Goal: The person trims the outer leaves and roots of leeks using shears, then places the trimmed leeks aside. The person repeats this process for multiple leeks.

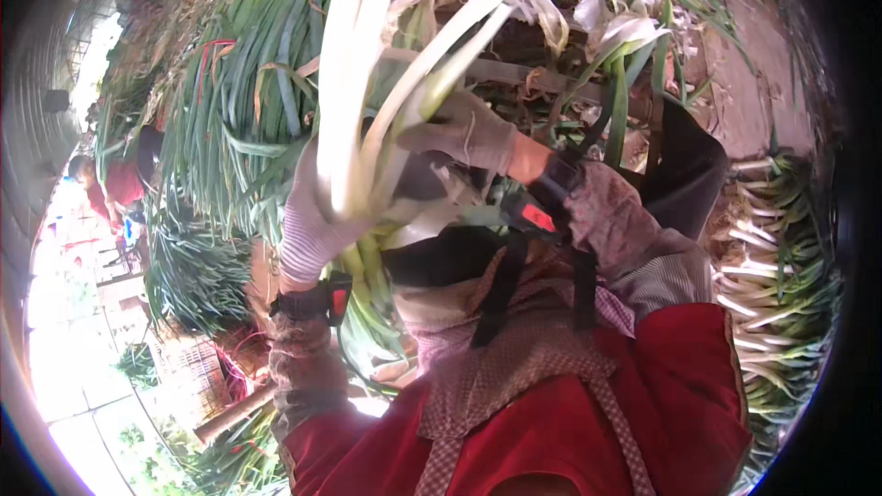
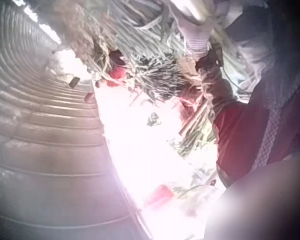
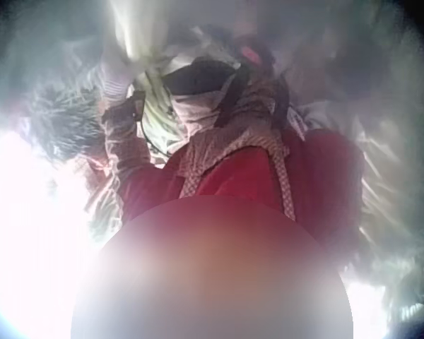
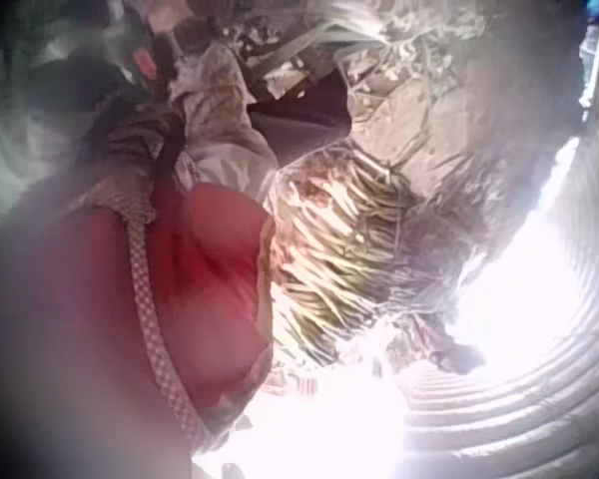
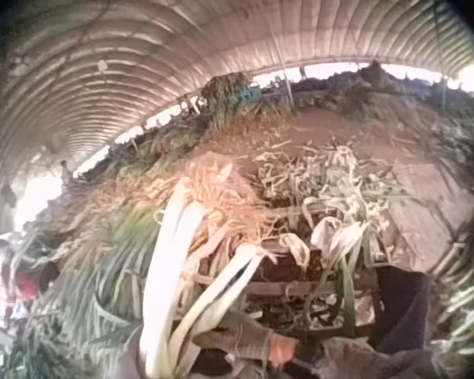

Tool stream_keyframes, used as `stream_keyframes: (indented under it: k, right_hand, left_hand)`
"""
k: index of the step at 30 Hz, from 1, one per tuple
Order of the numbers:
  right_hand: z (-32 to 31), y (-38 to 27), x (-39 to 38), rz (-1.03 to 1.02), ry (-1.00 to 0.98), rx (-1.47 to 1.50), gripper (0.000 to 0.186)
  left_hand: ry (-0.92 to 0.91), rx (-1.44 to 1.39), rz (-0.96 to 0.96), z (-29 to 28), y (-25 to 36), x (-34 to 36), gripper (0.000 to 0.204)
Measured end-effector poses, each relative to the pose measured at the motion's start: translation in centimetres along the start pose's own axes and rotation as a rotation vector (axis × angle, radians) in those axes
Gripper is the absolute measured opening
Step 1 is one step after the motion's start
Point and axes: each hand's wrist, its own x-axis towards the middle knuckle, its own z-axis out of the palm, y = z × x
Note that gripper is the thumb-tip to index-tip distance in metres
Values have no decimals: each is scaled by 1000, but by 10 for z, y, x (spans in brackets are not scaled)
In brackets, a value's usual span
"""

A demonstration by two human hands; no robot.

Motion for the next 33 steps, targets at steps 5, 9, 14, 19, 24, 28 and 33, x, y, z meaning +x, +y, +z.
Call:
stream_keyframes:
  k: [5,9,14,19,24,28,33]
  right_hand:
    - [-5,-13,-12,75,77,304,14]
    - [-6,-42,-20,-2,81,365,15]
    - [-14,-58,-24,-331,120,-216,16]
    - [-49,-69,-23,-292,247,-13,21]
    - [-198,-140,-35,-348,676,-1006,40]
    - [-320,-162,-81,-96,975,-1675,47]
    - [-331,-148,-132,229,928,-1582,49]
  left_hand:
    - [5,-29,51,-10,-12,9,109]
    - [-45,-81,37,-16,-14,20,111]
    - [-146,-54,84,-23,-19,45,114]
    - [-220,-220,5,-26,-28,54,119]
    - [-194,-108,-37,-24,-30,52,122]
    - [-172,13,-40,-25,-35,50,128]
    - [-125,191,101,-16,-48,55,130]
